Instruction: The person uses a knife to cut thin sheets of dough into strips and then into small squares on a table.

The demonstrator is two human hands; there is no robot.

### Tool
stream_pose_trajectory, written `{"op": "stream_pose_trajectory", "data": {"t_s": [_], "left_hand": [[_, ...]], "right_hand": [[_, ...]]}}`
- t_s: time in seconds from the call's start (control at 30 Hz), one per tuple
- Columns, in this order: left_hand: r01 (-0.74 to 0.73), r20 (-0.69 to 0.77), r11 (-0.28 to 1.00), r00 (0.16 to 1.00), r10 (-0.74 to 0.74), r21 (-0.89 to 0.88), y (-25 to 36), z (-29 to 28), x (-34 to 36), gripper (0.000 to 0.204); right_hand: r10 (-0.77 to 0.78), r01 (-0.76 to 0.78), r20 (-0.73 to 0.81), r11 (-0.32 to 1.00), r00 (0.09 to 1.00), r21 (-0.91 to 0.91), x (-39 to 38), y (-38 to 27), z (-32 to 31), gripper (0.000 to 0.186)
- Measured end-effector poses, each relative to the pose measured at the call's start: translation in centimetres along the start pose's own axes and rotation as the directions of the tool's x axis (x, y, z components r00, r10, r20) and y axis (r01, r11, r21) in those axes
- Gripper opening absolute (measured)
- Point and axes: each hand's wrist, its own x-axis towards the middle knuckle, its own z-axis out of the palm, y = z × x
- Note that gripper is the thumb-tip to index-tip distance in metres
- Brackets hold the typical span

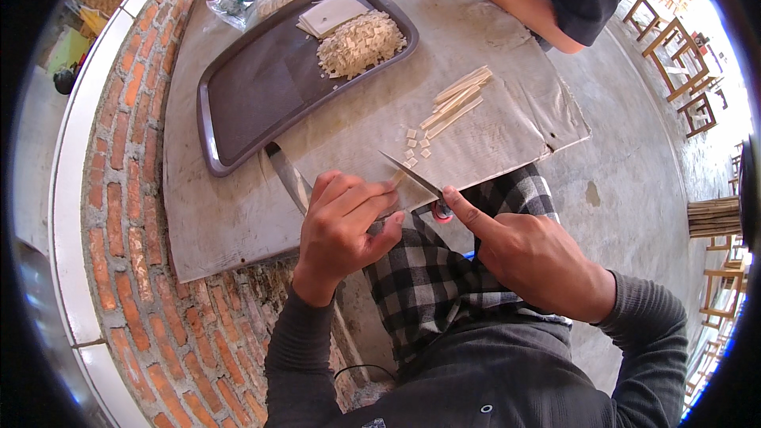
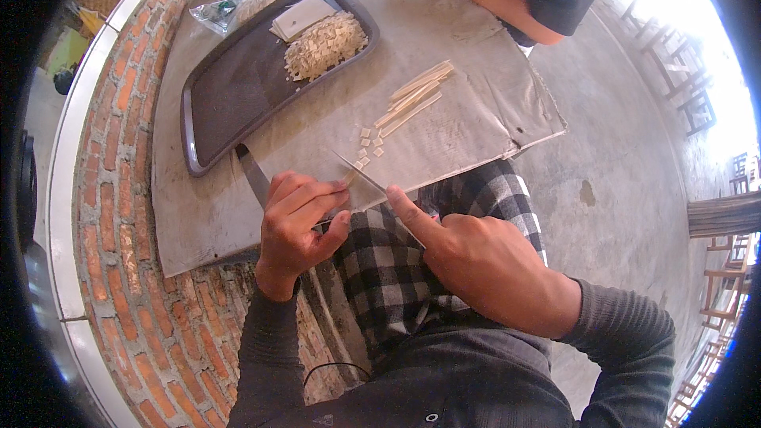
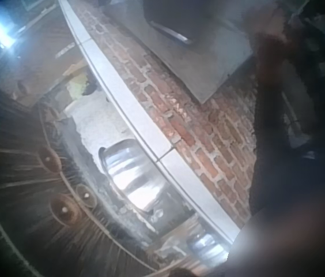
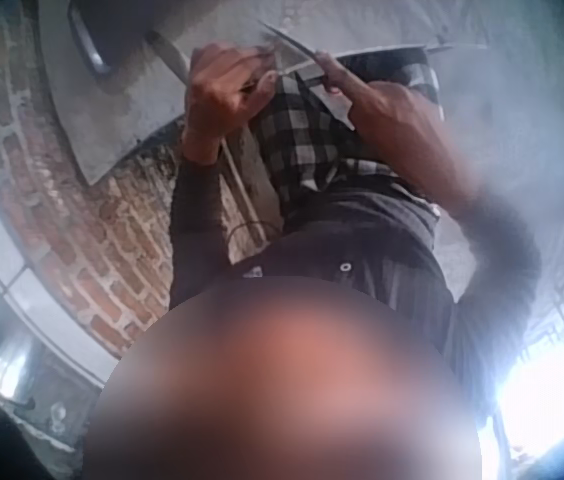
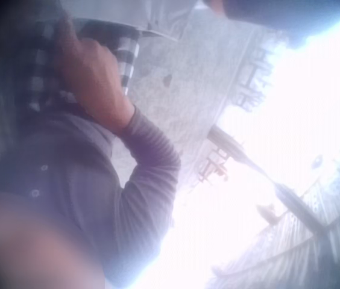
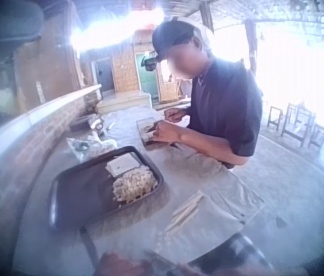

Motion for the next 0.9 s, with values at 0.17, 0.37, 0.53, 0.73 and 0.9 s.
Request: {"op": "stream_pose_trajectory", "data": {"t_s": [0.17, 0.37, 0.53, 0.73, 0.9], "left_hand": [[0.001, -0.001, 1.0, 1.0, -0.001, -0.001, -0.06, -0.04, -0.24, 0.017], [0.0, 0.004, 1.0, 1.0, 0.0, -0.003, 0.1, 0.19, -0.05, 0.015], [0.001, 0.0, 1.0, 1.0, -0.001, 0.006, 0.08, -0.16, -0.01, 0.015], [0.007, -0.007, 1.0, 1.0, -0.007, -0.002, 0.1, 0.0, 0.02, 0.015], [-0.002, -0.02, 1.0, 1.0, 0.002, 0.007, -0.12, 0.15, -0.19, 0.015]], "right_hand": [[-0.004, 0.004, 0.019, 1.0, 1.0, -0.008, 0.08, -0.19, -0.2, 0.076], [-0.034, 0.034, 0.021, 0.999, 0.999, 0.008, 0.33, 0.25, -0.64, 0.081], [-0.041, 0.041, -0.003, 0.999, 0.999, -0.028, 0.87, 0.25, -0.46, 0.083], [-0.017, 0.017, -0.005, 1.0, 1.0, -0.024, 0.14, -0.47, -0.83, 0.082], [-0.014, 0.013, 0.036, 0.999, 0.999, 0.033, 0.19, -0.71, -0.43, 0.078]]}}
